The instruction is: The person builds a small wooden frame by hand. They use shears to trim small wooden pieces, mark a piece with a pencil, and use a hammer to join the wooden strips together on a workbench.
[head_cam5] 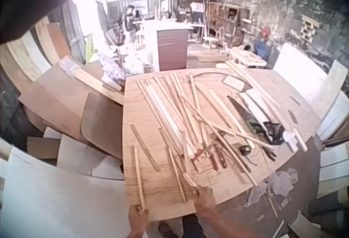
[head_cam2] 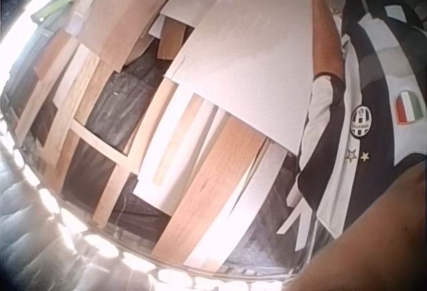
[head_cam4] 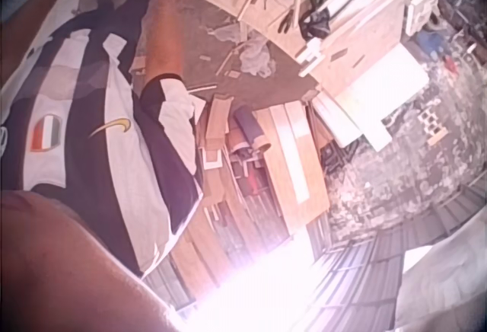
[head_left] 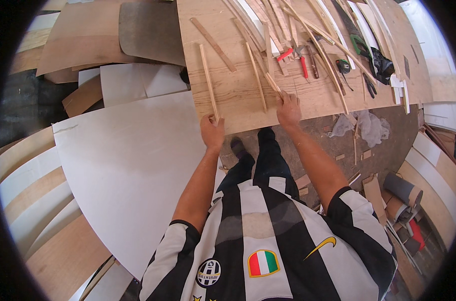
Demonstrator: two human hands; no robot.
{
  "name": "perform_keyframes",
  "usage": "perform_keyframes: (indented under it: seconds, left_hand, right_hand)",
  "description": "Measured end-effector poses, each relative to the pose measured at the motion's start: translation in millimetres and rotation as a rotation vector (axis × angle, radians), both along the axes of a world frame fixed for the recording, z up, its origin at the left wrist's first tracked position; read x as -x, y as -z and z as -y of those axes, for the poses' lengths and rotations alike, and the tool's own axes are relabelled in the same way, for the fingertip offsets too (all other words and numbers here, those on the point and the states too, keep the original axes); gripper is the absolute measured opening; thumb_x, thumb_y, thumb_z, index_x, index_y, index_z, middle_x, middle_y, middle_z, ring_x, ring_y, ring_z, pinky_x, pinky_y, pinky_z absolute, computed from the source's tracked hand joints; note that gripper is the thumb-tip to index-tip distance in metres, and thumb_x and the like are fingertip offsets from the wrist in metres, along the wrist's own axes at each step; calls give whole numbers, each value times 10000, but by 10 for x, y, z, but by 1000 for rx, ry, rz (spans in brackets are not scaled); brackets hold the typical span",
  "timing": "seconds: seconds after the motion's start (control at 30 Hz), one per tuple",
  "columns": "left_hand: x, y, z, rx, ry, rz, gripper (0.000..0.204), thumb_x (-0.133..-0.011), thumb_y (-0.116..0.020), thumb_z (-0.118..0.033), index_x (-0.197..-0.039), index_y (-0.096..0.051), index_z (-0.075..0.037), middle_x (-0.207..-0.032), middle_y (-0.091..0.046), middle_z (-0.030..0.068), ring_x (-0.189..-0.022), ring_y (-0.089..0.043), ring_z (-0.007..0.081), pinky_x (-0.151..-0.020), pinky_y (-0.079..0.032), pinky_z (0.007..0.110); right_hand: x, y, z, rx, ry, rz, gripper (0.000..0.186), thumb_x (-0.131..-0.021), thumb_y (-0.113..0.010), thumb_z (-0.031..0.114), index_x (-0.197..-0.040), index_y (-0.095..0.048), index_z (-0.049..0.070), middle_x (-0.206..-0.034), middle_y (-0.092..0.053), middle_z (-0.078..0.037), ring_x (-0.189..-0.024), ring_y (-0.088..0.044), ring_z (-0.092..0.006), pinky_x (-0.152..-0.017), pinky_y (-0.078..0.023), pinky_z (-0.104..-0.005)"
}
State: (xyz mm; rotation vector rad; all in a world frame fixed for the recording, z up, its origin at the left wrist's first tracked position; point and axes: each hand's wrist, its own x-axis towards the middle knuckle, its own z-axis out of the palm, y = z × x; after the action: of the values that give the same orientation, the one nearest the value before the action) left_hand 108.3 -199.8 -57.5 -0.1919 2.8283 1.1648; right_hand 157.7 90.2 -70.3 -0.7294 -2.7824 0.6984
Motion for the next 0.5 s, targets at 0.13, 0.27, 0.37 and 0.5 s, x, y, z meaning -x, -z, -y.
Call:
perform_keyframes:
  seconds: [0.13,0.27,0.37,0.5]
  left_hand:
    - [18,-14,-98,-52,17,-49,356,-885,-787,-249,-1121,-667,-10,-982,-635,141,-942,-626,297,-850,-498,410]
    - [-7,-51,-150,-101,12,3,322,-894,-771,-230,-1118,-674,-20,-972,-635,137,-935,-624,291,-853,-499,403]
    - [-70,41,-139,-179,11,59,320,-901,-767,-233,-1121,-678,-18,-946,-647,132,-906,-630,272,-843,-503,387]
    - [-73,-139,-350,-348,56,256,354,-965,-738,-276,-1146,-666,20,-904,-674,103,-833,-644,206,-777,-516,352]
  right_hand:
    - [204,-202,220,-251,140,52,409,-983,-633,329,-1295,-619,65,-1147,-624,-158,-1092,-612,-375,-926,-510,-538]
    - [329,-213,328,-173,-59,74,371,-971,-622,324,-1246,-625,76,-1150,-655,-188,-1047,-651,-403,-895,-523,-560]
    - [417,-38,480,54,-84,416,404,-926,-689,311,-1226,-593,57,-1046,-708,-216,-968,-690,-435,-823,-541,-580]
    - [290,346,597,194,-190,186,328,-938,-684,266,-1144,-615,19,-877,-723,-209,-821,-719,-418,-739,-550,-558]
